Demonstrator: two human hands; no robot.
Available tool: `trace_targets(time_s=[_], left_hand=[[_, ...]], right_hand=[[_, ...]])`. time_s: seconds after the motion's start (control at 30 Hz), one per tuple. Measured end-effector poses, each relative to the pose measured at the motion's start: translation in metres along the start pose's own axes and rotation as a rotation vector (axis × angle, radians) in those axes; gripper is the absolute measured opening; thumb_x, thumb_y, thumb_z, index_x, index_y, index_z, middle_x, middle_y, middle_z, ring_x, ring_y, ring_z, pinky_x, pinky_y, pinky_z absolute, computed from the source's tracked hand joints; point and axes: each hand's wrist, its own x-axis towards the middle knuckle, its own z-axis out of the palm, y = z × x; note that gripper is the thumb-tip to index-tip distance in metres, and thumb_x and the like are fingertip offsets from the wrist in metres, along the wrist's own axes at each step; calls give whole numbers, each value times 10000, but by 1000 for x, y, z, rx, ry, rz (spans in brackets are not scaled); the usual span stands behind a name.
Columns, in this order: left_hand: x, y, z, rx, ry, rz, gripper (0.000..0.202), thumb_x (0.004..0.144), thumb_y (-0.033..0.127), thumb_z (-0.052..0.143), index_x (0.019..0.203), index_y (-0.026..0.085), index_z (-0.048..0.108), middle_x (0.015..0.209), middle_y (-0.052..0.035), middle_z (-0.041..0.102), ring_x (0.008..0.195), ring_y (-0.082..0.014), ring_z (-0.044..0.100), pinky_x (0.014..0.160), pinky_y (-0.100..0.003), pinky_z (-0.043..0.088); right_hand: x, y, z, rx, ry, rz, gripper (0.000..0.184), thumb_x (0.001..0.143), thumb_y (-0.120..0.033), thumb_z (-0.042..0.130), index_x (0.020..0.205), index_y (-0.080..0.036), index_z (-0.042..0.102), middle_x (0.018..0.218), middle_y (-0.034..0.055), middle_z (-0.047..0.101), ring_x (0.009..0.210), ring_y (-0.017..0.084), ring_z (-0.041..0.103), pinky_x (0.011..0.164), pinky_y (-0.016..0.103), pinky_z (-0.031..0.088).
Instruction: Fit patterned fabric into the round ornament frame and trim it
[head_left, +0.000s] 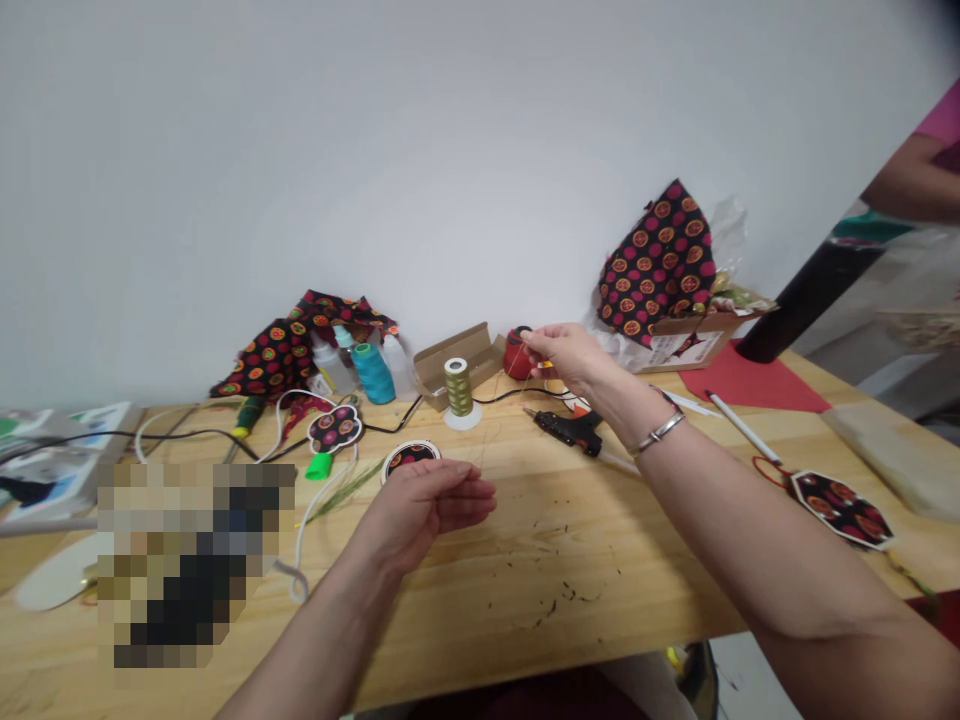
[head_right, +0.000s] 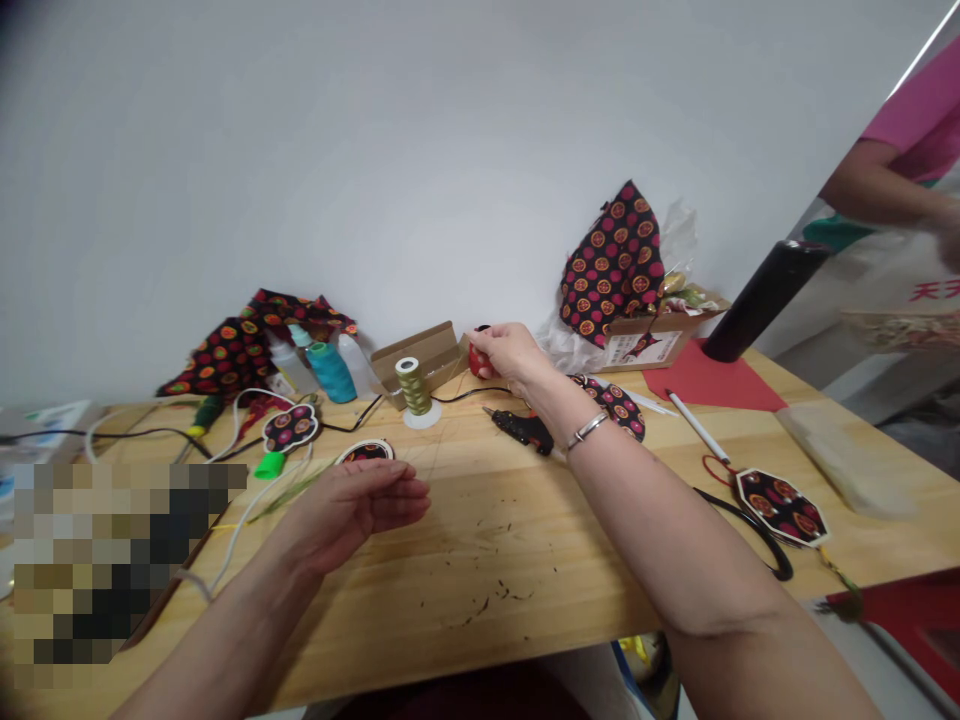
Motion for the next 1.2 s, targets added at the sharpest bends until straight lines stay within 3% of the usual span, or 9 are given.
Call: trace_targets(time_s=[0.47, 0.83, 0.93, 1.03, 1.13, 1.2], left_hand=[[1, -2, -2, 0, 2, 11, 82, 721, 119, 681, 640, 107, 679, 631, -110, 756, 575, -210, 716, 633, -323, 566], [4, -11, -11, 29, 17, 75, 189, 612, 255, 804, 656, 119, 680, 651, -105, 758, 576, -201, 702, 609, -307, 550], [2, -13, -14, 98, 33, 134, 226, 631, 315, 791, 666, 121, 680, 666, -108, 753, 585, -190, 690, 598, -289, 534], [-2, -14, -17, 235, 94, 276, 266, 672, 393, 739, 675, 137, 668, 580, -39, 692, 459, -121, 591, 471, -213, 450], [-6, -10, -19, 319, 142, 362, 261, 692, 400, 707, 640, 151, 647, 488, 33, 575, 353, -52, 388, 369, -162, 247], [-9, -7, -19, 379, 168, 407, 229, 711, 367, 691, 622, 161, 645, 476, 46, 532, 373, -57, 343, 381, -172, 209]], right_hand=[[0, -4, -8, 44, -5, 44, 277, 907, -298, 547, 1145, -157, 559, 1147, 85, 585, 947, 197, 604, 796, 391, 521], [2, -3, -11, -37, -7, -23, 287, 910, -308, 541, 1157, -163, 551, 1155, 82, 581, 952, 199, 603, 799, 398, 520], [-1, -2, -13, -84, -20, -38, 252, 912, -318, 536, 1091, -144, 571, 1042, 61, 613, 840, 165, 618, 716, 345, 532], [-11, -1, -18, -137, -74, -65, 200, 922, -288, 503, 827, -134, 589, 752, -5, 591, 591, 83, 548, 579, 233, 480], [-29, 0, -29, -221, -223, -82, 293, 890, -258, 516, 614, -160, 531, 564, -49, 504, 464, 51, 443, 502, 190, 400], [-41, 0, -36, -312, -373, -71, 301, 836, -283, 581, 562, -161, 560, 507, -44, 507, 440, 63, 438, 465, 202, 362]])
